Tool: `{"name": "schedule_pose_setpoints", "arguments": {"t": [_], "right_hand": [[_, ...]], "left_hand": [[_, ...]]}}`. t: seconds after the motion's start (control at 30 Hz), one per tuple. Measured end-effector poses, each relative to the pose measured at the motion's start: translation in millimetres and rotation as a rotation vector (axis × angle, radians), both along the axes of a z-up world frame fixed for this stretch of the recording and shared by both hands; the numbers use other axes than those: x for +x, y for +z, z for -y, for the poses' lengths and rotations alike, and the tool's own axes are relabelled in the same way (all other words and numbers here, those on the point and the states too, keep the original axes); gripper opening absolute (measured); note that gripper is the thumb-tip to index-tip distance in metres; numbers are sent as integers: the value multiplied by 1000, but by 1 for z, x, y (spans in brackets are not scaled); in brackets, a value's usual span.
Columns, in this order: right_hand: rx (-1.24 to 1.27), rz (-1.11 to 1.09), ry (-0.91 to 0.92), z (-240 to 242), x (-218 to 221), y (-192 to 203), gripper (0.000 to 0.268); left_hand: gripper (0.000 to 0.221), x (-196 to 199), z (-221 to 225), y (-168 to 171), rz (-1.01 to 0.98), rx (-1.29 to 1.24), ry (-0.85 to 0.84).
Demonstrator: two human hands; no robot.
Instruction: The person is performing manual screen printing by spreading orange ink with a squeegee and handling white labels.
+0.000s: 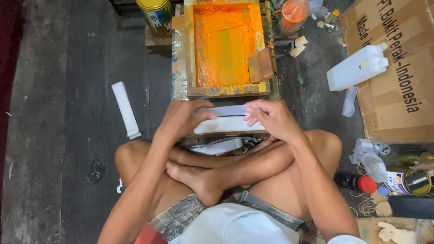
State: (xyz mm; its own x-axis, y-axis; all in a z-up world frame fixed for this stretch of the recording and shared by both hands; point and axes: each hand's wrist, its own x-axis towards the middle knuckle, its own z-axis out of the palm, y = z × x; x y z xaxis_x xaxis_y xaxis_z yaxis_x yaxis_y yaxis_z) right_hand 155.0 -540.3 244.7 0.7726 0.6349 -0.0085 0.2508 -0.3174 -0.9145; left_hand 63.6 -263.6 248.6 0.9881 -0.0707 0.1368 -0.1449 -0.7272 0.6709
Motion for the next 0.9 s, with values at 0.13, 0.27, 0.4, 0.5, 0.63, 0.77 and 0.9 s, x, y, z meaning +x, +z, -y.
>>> {"name": "schedule_pose_setpoints", "arguments": {"t": [0.13,0.27,0.4,0.5,0.63,0.77,0.9], "right_hand": [[34,-58,35,-1,-1,-19,25],[50,-88,-39,16,4,-24,23],[54,-142,-163,58,20,-40,25],[125,-149,-171,58,15,-46,25],[164,-157,-186,54,15,-53,26],[165,-197,-209,49,5,-38,25],[140,-176,-197,55,3,-28,39]], "left_hand": [[28,24,34,16,-224,-104,-82],[13,34,37,-3,-393,-269,-137],[22,25,8,-5,-448,-359,-64],[15,26,-12,-39,-423,-598,-31],[16,22,-16,-40,-385,-670,42],[16,27,-16,-57,-284,-686,81],[15,28,-9,-51,-295,-648,91]]}}
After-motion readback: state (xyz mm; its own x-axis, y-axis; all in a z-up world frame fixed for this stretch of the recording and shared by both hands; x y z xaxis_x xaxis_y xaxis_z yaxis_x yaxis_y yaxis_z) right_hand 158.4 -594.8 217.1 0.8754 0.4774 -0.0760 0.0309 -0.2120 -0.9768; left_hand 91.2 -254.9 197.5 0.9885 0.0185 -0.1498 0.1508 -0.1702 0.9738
